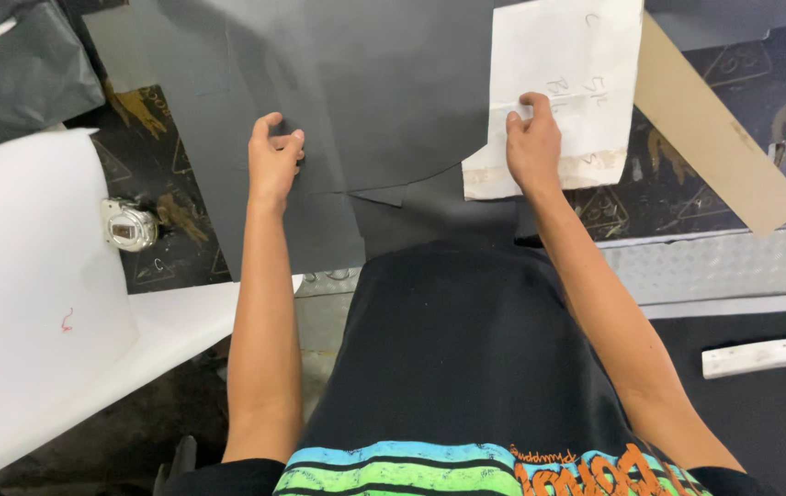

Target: The person measures and marks a large sheet of dark gray material using a tape measure and a wooden straightedge, then cuts along the marked lines. They repeatedly place paper templates onto the material, align them, and cut out corresponding shapes, stacking the cut pieces on the table.

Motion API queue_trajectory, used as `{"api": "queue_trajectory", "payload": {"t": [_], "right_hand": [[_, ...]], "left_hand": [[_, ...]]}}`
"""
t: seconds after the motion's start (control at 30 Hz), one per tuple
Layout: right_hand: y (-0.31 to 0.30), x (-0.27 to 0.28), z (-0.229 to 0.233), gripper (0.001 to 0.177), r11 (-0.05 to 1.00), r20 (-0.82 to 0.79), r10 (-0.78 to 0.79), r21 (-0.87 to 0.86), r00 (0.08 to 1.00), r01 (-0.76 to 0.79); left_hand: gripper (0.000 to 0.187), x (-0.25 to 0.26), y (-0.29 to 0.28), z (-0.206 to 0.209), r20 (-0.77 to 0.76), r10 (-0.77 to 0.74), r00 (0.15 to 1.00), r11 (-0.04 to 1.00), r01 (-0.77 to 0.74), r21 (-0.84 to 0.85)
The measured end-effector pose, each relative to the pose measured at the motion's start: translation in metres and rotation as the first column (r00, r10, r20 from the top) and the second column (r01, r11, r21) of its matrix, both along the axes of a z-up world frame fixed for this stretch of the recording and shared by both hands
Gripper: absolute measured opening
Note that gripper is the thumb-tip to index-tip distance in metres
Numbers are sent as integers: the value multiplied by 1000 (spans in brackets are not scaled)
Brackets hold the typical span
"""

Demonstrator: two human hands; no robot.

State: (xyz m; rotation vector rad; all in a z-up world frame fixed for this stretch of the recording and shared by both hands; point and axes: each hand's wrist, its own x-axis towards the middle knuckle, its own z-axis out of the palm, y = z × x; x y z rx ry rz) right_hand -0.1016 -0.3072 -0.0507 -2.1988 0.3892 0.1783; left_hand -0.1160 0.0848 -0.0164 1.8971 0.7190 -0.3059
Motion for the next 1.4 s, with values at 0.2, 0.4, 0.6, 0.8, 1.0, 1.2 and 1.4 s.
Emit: {"api": "queue_trajectory", "payload": {"t": [0.2, 0.4, 0.6, 0.8, 1.0, 1.2, 1.4], "right_hand": [[45, -4, 7, 54, 984, -4, 31, -175, 999, -32], [60, -3, -35, 34, 984, -15, 44, -169, 999, -46], [92, -9, -60, 49, 919, -184, -3, 388, 983, 75], [115, -2, -30, 64, 998, -149, -55, -41, 987, 49], [148, 5, 17, 61, 995, -262, -15, -100, 965, -12], [181, -4, 31, 67, 976, -316, -192, 33, 929, 213], [181, -2, 29, 47, 911, -101, -233, 325, 967, 253]], "left_hand": [[62, -6, -4, -19, 79, -4, 997, 981, -12, 196], [41, 14, -29, -30, -8, -105, 994, 929, 101, 356], [61, 36, -21, -2, 161, -134, 978, 790, 8, 613], [94, 93, 6, 4, -160, -53, 986, 880, 121, 458], [92, 102, 0, 1, 82, -81, 993, 728, 3, 685], [48, 107, -2, 29, 77, -368, 926, 751, 248, 612], [24, 80, -43, 76, 484, -367, 794, 921, 235, 312]]}}
